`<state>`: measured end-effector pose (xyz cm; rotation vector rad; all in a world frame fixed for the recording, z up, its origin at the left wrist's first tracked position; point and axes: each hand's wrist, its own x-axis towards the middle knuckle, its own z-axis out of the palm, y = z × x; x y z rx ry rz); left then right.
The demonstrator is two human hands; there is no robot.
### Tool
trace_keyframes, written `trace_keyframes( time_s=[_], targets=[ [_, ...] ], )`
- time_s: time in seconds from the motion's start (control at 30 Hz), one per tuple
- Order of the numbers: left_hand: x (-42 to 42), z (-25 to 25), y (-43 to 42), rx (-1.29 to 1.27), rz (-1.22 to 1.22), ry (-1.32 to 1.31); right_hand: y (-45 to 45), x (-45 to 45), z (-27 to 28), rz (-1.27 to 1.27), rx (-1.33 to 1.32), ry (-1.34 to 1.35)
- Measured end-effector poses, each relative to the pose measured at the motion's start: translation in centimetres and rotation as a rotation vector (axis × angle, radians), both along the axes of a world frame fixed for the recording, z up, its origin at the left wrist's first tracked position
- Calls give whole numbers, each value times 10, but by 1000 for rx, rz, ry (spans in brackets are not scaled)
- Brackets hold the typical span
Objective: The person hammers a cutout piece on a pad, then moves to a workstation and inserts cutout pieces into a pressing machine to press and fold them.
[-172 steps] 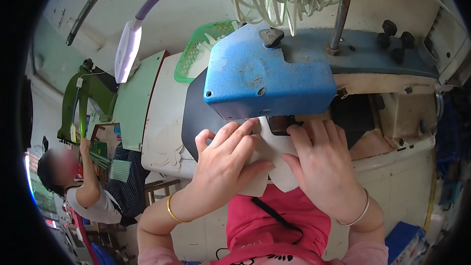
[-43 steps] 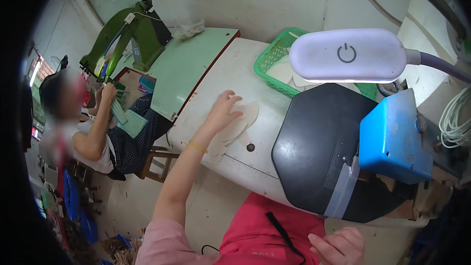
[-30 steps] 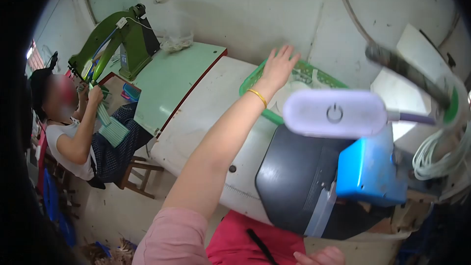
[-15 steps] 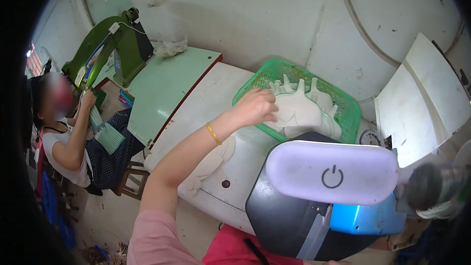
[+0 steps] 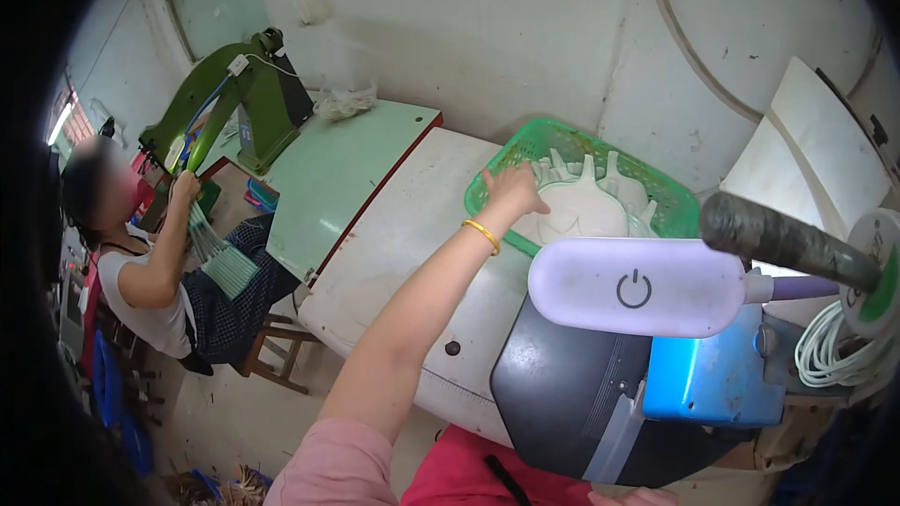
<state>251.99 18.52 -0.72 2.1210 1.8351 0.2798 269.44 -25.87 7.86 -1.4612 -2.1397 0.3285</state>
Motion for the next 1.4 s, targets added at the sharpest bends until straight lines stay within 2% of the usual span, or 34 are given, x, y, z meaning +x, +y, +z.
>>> trace_keyframes(
  time_s=[0.13,0.23,0.33,0.43,0.53,0.57,0.63,0.7,0.8,1.0,1.1,1.2,1.3,1.4],
  targets=[
    [1,17,-7,-37,10,45,2,1,1,15,42,20],
    [-10,14,-4,-41,-131,-200,-1,2,-3,12,51,41],
    [-21,14,-10,250,-288,-461,-1,4,-6,23,56,56],
    [-17,53,-13,49,-351,-851,1,1,-4,26,57,62],
    [29,47,10,-140,-439,-1007,3,1,-3,22,48,37],
    [48,44,16,-112,-437,-844,4,1,-1,15,45,28],
    [93,3,36,-9,-392,-703,6,-1,2,-2,44,23],
    [105,20,20,-54,-309,-218,5,-2,3,-21,44,31],
    [108,11,32,-73,-379,-97,-2,0,-1,-37,25,1],
    [90,3,4,437,-301,-225,-1,-4,1,-27,11,-9],
    [65,10,-15,795,-775,57,-3,-9,-1,-32,21,16],
    [65,-17,-4,213,-1018,325,-3,-16,-1,17,44,18],
    [63,-24,0,215,-1010,156,-9,-20,3,41,67,-16],
    [36,-15,-2,399,-903,-148,-23,-21,3,-4,77,-35]
  ],
)
